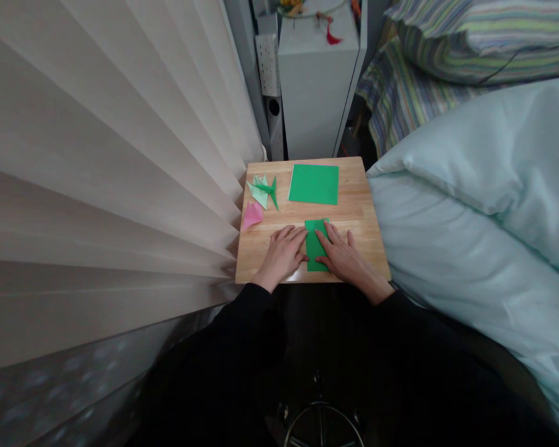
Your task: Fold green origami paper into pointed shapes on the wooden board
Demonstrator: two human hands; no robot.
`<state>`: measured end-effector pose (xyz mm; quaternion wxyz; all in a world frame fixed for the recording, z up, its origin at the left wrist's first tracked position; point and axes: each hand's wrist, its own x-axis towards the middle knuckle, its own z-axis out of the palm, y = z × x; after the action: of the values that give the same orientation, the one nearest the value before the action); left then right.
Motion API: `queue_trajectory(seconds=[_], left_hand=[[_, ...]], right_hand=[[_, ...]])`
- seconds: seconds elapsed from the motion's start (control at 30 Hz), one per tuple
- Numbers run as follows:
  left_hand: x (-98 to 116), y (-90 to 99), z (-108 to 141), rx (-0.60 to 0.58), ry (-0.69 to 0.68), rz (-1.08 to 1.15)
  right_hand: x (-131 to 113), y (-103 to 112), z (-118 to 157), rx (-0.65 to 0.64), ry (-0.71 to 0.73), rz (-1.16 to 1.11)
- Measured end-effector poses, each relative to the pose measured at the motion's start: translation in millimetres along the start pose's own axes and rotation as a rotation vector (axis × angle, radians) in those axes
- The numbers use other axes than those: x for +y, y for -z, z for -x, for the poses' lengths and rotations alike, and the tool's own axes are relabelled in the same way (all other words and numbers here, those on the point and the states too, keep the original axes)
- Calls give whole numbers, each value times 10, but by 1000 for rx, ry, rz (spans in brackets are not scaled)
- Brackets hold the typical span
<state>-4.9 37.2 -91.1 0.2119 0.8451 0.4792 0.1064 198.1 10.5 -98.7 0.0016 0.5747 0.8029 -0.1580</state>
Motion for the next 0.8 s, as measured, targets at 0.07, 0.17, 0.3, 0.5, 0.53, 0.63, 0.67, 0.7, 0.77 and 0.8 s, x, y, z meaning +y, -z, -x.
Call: queue_trajectory(seconds=[0.07, 0.17, 0.3, 0.5, 0.53, 0.63, 0.67, 0.7, 0.77, 0.8], left_hand=[[-6, -9, -2, 6, -1, 2], [-16, -23, -6, 2, 2, 6], [-24, -39, -9, 1, 4, 12], [-21, -39, -5, -1, -1, -5], [-24, -33, -6, -6, -2, -5], [-25, -10, -9, -23, 0, 16], [-19, -4, -10, -20, 16, 23], [-8, 0, -9, -14, 43, 28], [27, -2, -7, 0, 118, 29], [48, -6, -6, -2, 152, 29]], right_hand=[[-9, -12, 5, 5, 5, 13], [-20, -37, 6, 9, 2, 26], [-58, -75, 9, 28, -11, 39], [-143, -114, 32, 60, -29, 41], [-149, -117, 34, 64, -29, 37], [-142, -126, 24, 65, -28, 31], [-134, -131, 18, 62, -29, 30], [-124, -138, 12, 59, -30, 28], [-105, -155, 0, 61, -31, 21], [-97, -163, -4, 65, -31, 16]])
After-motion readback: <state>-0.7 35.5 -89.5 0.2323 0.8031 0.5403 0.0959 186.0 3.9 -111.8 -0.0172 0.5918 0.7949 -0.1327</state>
